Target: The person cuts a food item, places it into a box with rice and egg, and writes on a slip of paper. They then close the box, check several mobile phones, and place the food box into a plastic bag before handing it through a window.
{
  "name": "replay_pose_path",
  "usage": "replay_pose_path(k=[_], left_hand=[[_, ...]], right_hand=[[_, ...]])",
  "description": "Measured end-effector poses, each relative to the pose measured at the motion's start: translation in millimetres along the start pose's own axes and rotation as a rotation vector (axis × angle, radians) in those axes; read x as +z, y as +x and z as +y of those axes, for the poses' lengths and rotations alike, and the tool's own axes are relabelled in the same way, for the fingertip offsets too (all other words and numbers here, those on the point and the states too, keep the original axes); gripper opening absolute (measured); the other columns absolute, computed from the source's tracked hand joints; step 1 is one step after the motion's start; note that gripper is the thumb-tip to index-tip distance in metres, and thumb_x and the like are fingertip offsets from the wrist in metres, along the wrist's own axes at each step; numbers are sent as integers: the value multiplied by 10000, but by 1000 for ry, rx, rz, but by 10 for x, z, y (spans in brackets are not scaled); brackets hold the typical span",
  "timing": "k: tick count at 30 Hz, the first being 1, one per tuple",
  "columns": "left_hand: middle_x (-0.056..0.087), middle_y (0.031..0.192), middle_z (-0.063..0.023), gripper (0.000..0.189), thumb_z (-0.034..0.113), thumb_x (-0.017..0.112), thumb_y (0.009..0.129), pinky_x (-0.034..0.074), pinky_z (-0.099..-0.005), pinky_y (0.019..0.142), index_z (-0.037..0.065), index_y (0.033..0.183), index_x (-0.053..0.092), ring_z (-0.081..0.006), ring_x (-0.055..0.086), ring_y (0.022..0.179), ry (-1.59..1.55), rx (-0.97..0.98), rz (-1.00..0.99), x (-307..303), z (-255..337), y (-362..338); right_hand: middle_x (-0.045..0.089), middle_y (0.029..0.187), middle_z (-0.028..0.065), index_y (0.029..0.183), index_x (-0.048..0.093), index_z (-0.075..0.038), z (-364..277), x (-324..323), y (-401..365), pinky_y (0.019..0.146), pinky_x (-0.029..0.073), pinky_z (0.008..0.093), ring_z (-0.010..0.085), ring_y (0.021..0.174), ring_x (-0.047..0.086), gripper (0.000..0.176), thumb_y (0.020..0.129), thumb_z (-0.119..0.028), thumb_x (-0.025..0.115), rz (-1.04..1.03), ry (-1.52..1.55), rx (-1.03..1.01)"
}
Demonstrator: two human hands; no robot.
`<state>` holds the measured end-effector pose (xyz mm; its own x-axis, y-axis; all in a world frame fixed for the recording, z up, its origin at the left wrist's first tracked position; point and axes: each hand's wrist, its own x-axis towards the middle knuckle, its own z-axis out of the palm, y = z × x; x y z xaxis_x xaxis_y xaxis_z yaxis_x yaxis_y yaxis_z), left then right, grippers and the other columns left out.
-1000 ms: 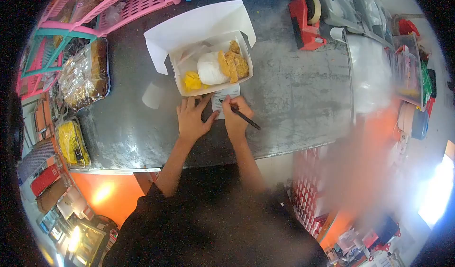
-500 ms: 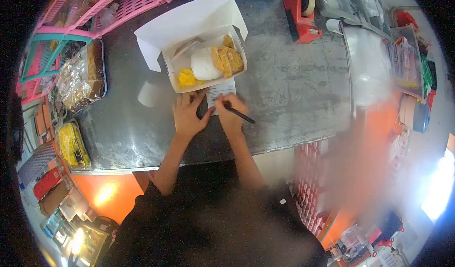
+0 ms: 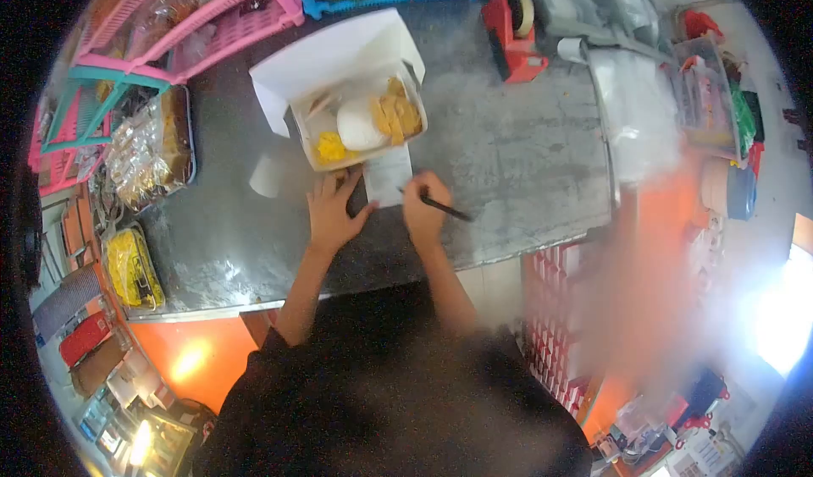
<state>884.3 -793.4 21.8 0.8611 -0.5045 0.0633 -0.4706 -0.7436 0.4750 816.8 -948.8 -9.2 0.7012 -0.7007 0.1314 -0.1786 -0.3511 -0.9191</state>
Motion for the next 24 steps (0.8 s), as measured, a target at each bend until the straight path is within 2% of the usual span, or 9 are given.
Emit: replay_pose_path(k=[3, 7, 9, 11, 12, 14, 16, 18, 24], left_hand=[[515, 1042, -51, 507, 287, 695, 729, 380, -375, 816, 158, 1202, 565, -234, 476, 977, -387, -5, 12, -150, -166, -95], [575, 1006, -114, 391, 239, 665, 774, 416, -386, 810, 45, 1105, 592, -282, 543, 944, -599, -214, 602, -554, -5, 335], [595, 982, -134, 343, 225, 639, 801, 426, -393, 794, 9, 1065, 602, -299, 565, 926, -654, -212, 859, -757, 61, 715], [595, 1044, -189, 288, 166, 578, 840, 434, -418, 794, 10, 1083, 589, -345, 566, 975, -251, -305, 460, -928, 38, 951], [595, 1044, -189, 288, 166, 578, 840, 434, -418, 794, 10, 1083, 589, -345, 566, 975, -246, -309, 488, -983, 32, 1018], [558, 1138, -228, 330, 128, 514, 869, 434, -413, 834, 29, 1183, 533, -388, 538, 1032, -156, -482, 74, -1099, -21, 1106], [543, 1163, -236, 350, 115, 495, 875, 436, -405, 845, 56, 1220, 514, -385, 537, 1045, -259, -338, 165, -907, -181, 870], [534, 1188, -240, 381, 96, 457, 892, 441, -390, 846, 92, 1272, 483, -369, 548, 1050, -306, -122, 428, -512, -183, 565], [511, 1240, -206, 386, 104, 364, 944, 430, -377, 881, 110, 1327, 413, -365, 525, 1097, -476, -235, 670, -374, 344, 561]], right_hand=[[542, 599, 112, 703, 500, 6, -123, -486, 280, 568, 434, 333, 178, 590, 537, 187, 782, -118, 616, 2, -165, 145], [608, 812, 205, 919, 538, 38, -673, -931, 721, 725, 465, 414, 326, 800, 605, 280, 786, -192, 626, -390, -788, 335], [633, 733, 198, 1025, 545, 63, -362, -811, 1083, 709, 480, 433, 395, 767, 623, 390, 895, -303, 508, -195, -620, -291], [621, 868, 242, 1102, 531, 71, -693, -306, 1617, 771, 467, 421, 431, 894, 583, 381, 905, -250, 478, -113, -190, -859], [602, 951, 241, 1126, 530, 54, -829, -29, 1726, 822, 450, 402, 423, 955, 558, 342, 902, -194, 458, -157, -154, -693], [584, 1035, 240, 1151, 529, 36, -1019, 79, 1856, 874, 434, 383, 416, 1016, 533, 319, 899, -137, 439, -203, -96, -541], [547, 1160, 193, 1207, 508, -7, -1191, -160, 1913, 974, 370, 355, 353, 1118, 502, 345, 874, -79, 455, -716, -279, -185], [560, 1140, 193, 1205, 521, -59, -553, -158, 1571, 978, 365, 366, 341, 1105, 516, 335, 877, -61, 457, -447, -166, -550], [537, 1106, 208, 1169, 512, -102, -438, 19, 1344, 908, 401, 405, 388, 1045, 505, 336, 860, -1, 429, -319, 198, -477]])
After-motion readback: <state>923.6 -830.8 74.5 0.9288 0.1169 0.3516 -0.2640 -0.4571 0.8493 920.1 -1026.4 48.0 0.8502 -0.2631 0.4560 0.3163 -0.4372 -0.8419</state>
